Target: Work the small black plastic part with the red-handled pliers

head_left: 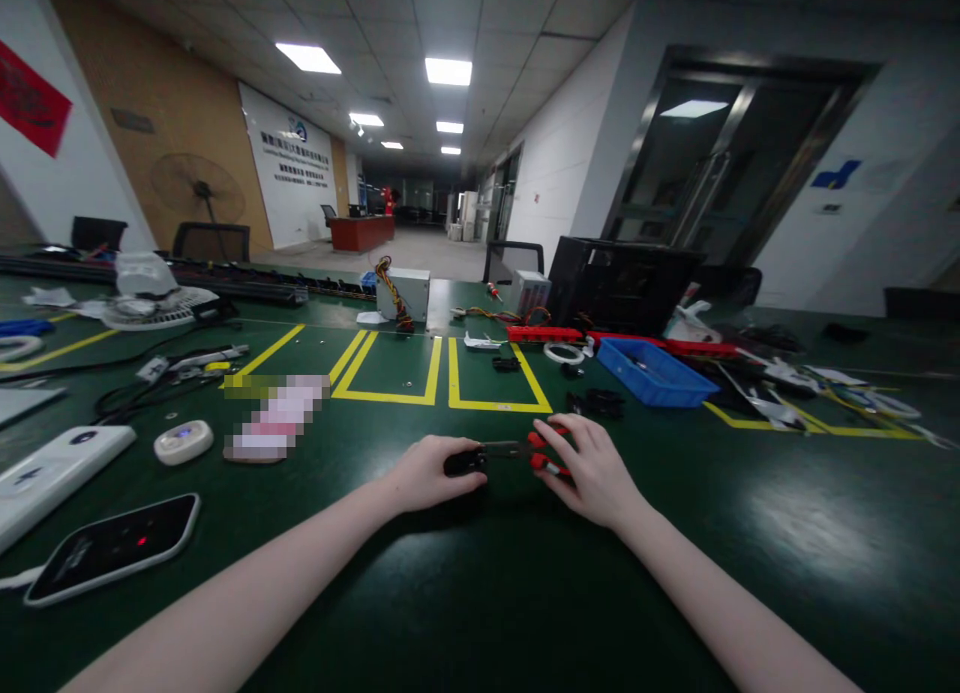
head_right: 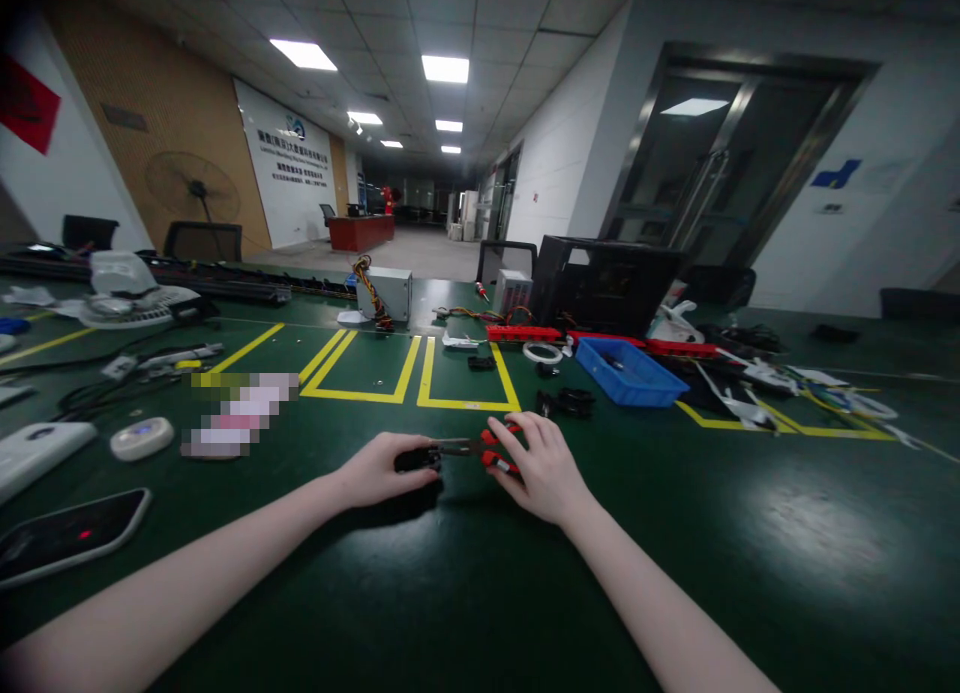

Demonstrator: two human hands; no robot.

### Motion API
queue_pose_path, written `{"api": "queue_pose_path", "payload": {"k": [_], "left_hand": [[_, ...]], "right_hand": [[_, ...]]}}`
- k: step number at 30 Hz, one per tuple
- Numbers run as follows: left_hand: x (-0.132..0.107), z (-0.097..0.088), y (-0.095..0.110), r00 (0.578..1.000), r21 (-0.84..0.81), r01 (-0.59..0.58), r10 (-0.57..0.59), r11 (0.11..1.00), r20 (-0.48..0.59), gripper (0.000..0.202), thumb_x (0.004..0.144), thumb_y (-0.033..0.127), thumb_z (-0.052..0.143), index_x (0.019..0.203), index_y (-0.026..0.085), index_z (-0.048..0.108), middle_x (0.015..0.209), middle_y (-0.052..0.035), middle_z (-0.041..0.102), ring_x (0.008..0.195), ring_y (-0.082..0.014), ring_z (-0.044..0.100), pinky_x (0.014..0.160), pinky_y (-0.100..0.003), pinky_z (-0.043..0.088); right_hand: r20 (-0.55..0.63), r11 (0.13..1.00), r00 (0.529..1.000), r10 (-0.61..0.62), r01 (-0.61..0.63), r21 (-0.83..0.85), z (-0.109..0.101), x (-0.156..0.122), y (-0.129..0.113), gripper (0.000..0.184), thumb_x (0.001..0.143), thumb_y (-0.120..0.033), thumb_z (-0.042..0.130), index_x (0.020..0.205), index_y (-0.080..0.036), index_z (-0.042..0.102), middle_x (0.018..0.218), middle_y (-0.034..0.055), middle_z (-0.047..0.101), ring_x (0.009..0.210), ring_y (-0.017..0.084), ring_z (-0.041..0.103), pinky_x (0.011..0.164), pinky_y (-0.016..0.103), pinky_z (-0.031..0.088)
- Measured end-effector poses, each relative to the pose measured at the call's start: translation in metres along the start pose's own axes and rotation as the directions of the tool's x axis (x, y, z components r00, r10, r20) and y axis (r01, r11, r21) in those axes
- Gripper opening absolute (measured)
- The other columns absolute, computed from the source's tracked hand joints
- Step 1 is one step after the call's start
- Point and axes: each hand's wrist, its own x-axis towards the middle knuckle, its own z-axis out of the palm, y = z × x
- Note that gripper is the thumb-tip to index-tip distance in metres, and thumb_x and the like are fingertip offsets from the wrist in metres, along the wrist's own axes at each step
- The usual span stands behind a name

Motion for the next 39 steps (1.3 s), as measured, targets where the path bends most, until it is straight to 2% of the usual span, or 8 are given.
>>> {"api": "queue_pose_path", "payload": {"k": [7, 10, 15, 20, 28, 31, 36, 39], "left_hand": [[-0.0021, -0.001, 0.0024, 0.998, 0.059, -0.022, 0.019, 0.998, 0.056, 0.039, 0.087, 0.039, 0.066, 0.121, 0.022, 0.066, 0.106, -0.0039, 0.074, 0.088, -0.0207, 0.069, 0.077, -0.029, 0.05], [-0.0034, -0.0016, 0.0025, 0.997, 0.087, -0.029, 0.022, 0.996, 0.076, 0.037, 0.087, 0.041, 0.065, 0.12, 0.022, 0.067, 0.103, -0.0034, 0.074, 0.087, -0.0205, 0.068, 0.075, -0.028, 0.048], [-0.0055, -0.0022, 0.0034, 0.995, 0.12, -0.06, 0.049, 0.991, 0.089, 0.037, 0.087, 0.041, 0.065, 0.119, 0.023, 0.066, 0.111, -0.0039, 0.072, 0.096, -0.0216, 0.067, 0.079, -0.029, 0.047], [-0.007, -0.0028, 0.0058, 0.994, 0.156, -0.075, 0.061, 0.985, 0.091, 0.033, 0.087, 0.038, 0.064, 0.116, 0.021, 0.067, 0.105, -0.0036, 0.072, 0.091, -0.0206, 0.067, 0.076, -0.027, 0.046], [-0.0062, -0.0019, 0.0043, 0.99, 0.165, -0.103, 0.085, 0.981, 0.112, 0.035, 0.087, 0.034, 0.063, 0.121, 0.023, 0.065, 0.106, -0.0025, 0.071, 0.093, -0.0197, 0.066, 0.078, -0.026, 0.046], [-0.0066, -0.0023, 0.0051, 0.989, 0.167, -0.113, 0.094, 0.979, 0.118, 0.037, 0.087, 0.034, 0.063, 0.122, 0.023, 0.065, 0.104, -0.0028, 0.071, 0.092, -0.0198, 0.066, 0.078, -0.026, 0.046], [-0.0077, -0.0036, 0.0062, 0.988, 0.174, -0.118, 0.098, 0.978, 0.119, 0.039, 0.087, 0.034, 0.062, 0.125, 0.024, 0.063, 0.104, -0.0024, 0.07, 0.093, -0.0196, 0.066, 0.079, -0.026, 0.046], [-0.0078, -0.0037, 0.0057, 0.988, 0.179, -0.114, 0.093, 0.977, 0.122, 0.039, 0.086, 0.034, 0.063, 0.125, 0.024, 0.063, 0.104, -0.0027, 0.07, 0.093, -0.0198, 0.066, 0.079, -0.026, 0.046]], "right_hand": [[0.017, 0.996, 1.0, -0.023, 0.021, 0.085, 0.0004, -0.0028, 0.0013, 0.042, 0.086, -0.035, 0.057, 0.123, -0.014, 0.055, 0.11, 0.0156, 0.062, 0.103, 0.028, 0.058, 0.091, 0.047, 0.049], [0.033, 0.991, 0.999, -0.023, 0.019, 0.129, 0.0011, -0.0025, 0.0013, 0.043, 0.087, -0.037, 0.058, 0.123, -0.015, 0.054, 0.113, 0.016, 0.061, 0.106, 0.029, 0.058, 0.092, 0.047, 0.049], [0.069, 0.982, 0.997, -0.019, 0.006, 0.186, 0.0026, 0.0005, 0.0009, 0.041, 0.09, -0.034, 0.055, 0.126, -0.015, 0.048, 0.117, 0.0161, 0.06, 0.111, 0.028, 0.057, 0.096, 0.047, 0.049], [0.086, 0.977, 0.995, -0.053, 0.034, 0.208, 0.0027, 0.002, -0.0001, 0.036, 0.09, -0.031, 0.054, 0.122, -0.015, 0.052, 0.114, 0.0159, 0.062, 0.109, 0.028, 0.058, 0.095, 0.047, 0.049], [0.099, 0.973, 0.99, -0.104, 0.08, 0.216, 0.0011, -0.0009, -0.0019, 0.039, 0.086, -0.041, 0.06, 0.115, -0.015, 0.059, 0.107, 0.0135, 0.068, 0.102, 0.027, 0.063, 0.102, 0.051, 0.042], [0.106, 0.973, 0.99, -0.096, 0.071, 0.219, 0.0007, -0.0009, -0.0026, 0.039, 0.086, -0.041, 0.061, 0.114, -0.015, 0.06, 0.107, 0.0143, 0.068, 0.1, 0.027, 0.063, 0.098, 0.05, 0.045], [0.137, 0.966, 0.985, -0.108, 0.071, 0.249, -0.0005, -0.0004, -0.0044, 0.034, 0.086, -0.04, 0.06, 0.109, -0.015, 0.061, 0.101, 0.013, 0.068, 0.089, 0.023, 0.065, 0.078, 0.037, 0.054], [0.145, 0.963, 0.983, -0.114, 0.074, 0.259, -0.0012, -0.0008, -0.0054, 0.032, 0.087, -0.04, 0.058, 0.108, -0.016, 0.061, 0.102, 0.0122, 0.067, 0.087, 0.022, 0.065, 0.075, 0.036, 0.054]]}}
